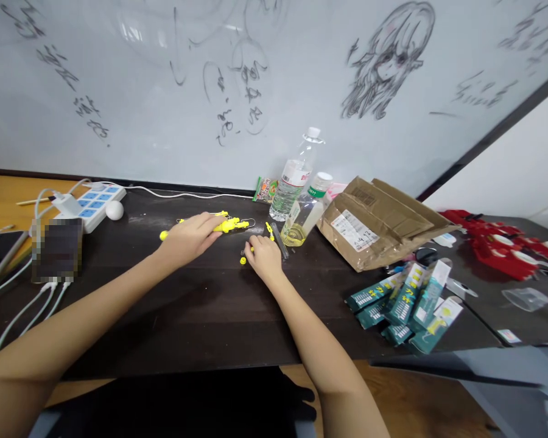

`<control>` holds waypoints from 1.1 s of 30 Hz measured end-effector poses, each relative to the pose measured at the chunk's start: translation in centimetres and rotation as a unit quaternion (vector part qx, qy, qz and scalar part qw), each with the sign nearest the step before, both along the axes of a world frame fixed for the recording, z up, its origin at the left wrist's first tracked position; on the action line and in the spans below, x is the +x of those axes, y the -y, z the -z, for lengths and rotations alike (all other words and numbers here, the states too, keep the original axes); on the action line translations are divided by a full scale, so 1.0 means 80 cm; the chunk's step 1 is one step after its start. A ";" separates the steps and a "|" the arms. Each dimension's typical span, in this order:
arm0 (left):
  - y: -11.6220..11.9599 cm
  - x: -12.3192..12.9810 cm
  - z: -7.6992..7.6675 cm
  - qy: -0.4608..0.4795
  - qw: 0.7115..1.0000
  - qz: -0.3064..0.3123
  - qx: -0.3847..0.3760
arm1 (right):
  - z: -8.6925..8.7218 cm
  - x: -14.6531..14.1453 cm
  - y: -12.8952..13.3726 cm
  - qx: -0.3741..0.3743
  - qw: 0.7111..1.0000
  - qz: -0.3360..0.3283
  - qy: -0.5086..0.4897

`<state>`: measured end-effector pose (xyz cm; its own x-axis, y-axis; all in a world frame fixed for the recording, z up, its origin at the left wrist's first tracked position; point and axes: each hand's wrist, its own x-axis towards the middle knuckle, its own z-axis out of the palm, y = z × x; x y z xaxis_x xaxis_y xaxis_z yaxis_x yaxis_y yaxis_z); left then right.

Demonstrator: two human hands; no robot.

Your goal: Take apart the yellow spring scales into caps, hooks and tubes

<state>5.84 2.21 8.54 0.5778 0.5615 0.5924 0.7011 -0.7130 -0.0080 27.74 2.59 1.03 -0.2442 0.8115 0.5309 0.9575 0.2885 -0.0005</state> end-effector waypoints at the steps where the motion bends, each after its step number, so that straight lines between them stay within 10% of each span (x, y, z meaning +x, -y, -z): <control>1: 0.013 -0.004 -0.013 0.007 1.000 -0.007 -0.003 | -0.001 -0.002 0.001 -0.002 1.000 -0.004 -0.007; 5: 0.046 -0.023 -0.018 -0.009 0.996 0.036 -0.077 | -0.004 -0.013 0.010 -0.028 0.997 -0.031 -0.061; 14: 0.044 -0.037 0.105 -0.096 0.984 -0.008 -0.147 | 0.008 -0.058 0.041 -0.204 0.945 -0.169 -0.194; 33: 0.051 -0.029 0.109 -0.100 0.987 -0.004 -0.128 | 0.042 -0.082 0.054 -0.225 0.876 -0.178 -0.388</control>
